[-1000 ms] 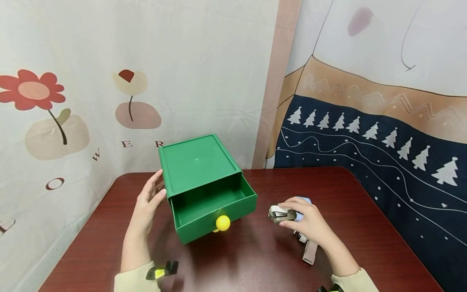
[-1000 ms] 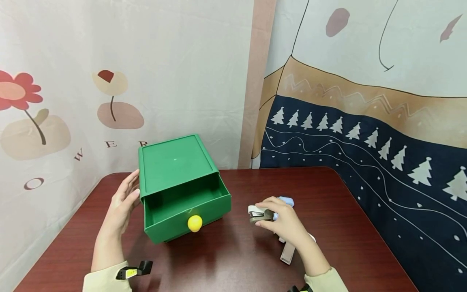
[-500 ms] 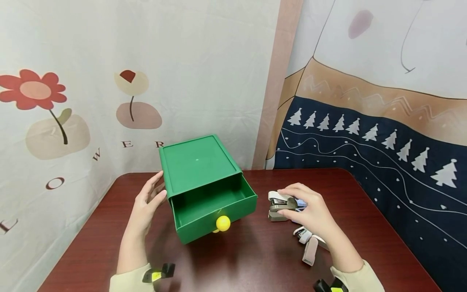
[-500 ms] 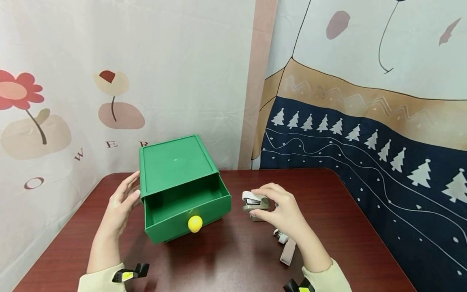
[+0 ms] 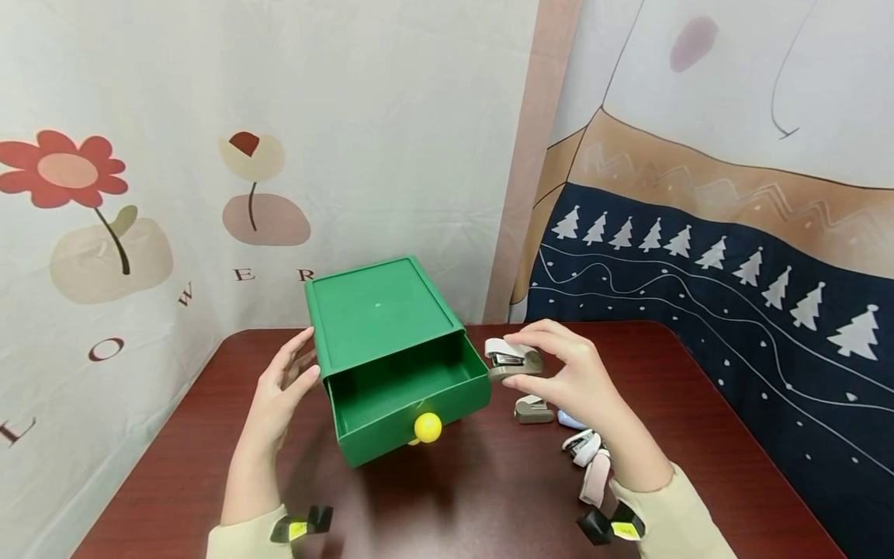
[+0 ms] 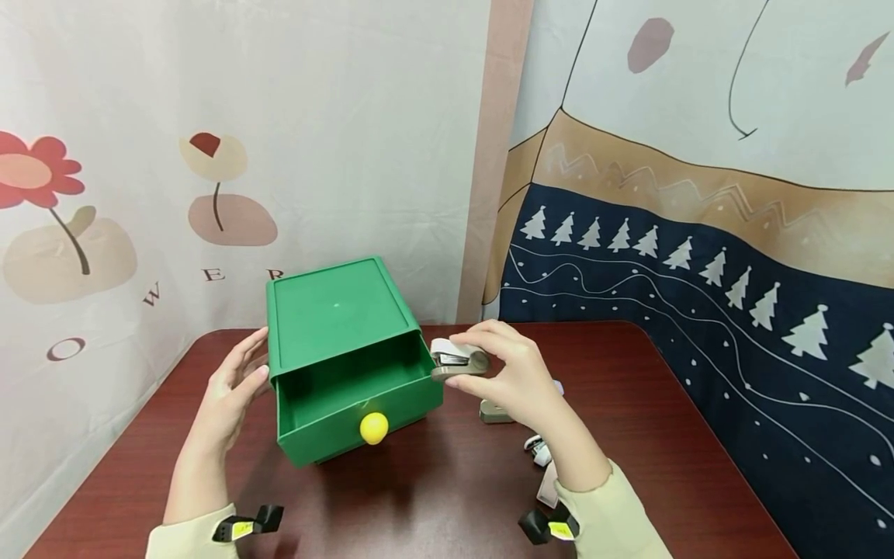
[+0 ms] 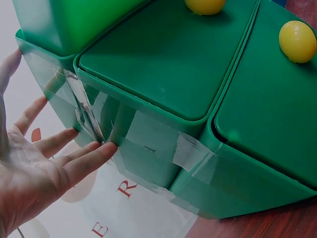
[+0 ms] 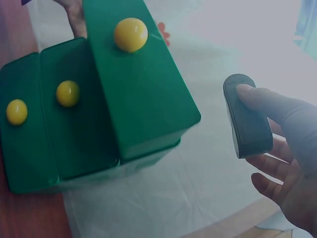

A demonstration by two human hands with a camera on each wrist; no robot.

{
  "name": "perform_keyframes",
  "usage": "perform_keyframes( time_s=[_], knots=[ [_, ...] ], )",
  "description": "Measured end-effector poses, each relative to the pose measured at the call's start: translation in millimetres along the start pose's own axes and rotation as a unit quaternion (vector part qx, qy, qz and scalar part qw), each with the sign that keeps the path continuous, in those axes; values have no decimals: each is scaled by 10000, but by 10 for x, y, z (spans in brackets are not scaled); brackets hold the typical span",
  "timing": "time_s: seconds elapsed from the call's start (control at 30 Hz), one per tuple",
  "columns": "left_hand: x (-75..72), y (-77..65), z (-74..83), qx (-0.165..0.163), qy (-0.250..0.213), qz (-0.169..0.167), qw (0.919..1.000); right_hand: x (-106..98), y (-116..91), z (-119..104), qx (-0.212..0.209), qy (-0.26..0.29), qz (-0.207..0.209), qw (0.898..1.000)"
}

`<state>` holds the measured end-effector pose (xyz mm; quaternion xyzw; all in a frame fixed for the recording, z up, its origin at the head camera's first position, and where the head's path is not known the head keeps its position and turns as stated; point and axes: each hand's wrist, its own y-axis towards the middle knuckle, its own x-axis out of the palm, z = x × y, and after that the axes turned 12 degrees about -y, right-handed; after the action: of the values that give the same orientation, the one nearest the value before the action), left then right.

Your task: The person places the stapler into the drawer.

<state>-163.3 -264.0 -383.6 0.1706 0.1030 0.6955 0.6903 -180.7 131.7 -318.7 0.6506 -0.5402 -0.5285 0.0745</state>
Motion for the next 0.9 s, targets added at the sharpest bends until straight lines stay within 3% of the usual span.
perform_keyframes(
  time_s=[0.2,0.43,0.9],
  knots=[
    [3,7,1,55,-36,-38,10000,164,191,-67,-249,306,-96,9992],
    [9,-9,13,133,-157,-136,9997,370,341,-66,114,797,-773,9938],
    [12,-7,16,11,-32,-30,10000,558,531,29,-39,269,-1678,9855]
  ],
)
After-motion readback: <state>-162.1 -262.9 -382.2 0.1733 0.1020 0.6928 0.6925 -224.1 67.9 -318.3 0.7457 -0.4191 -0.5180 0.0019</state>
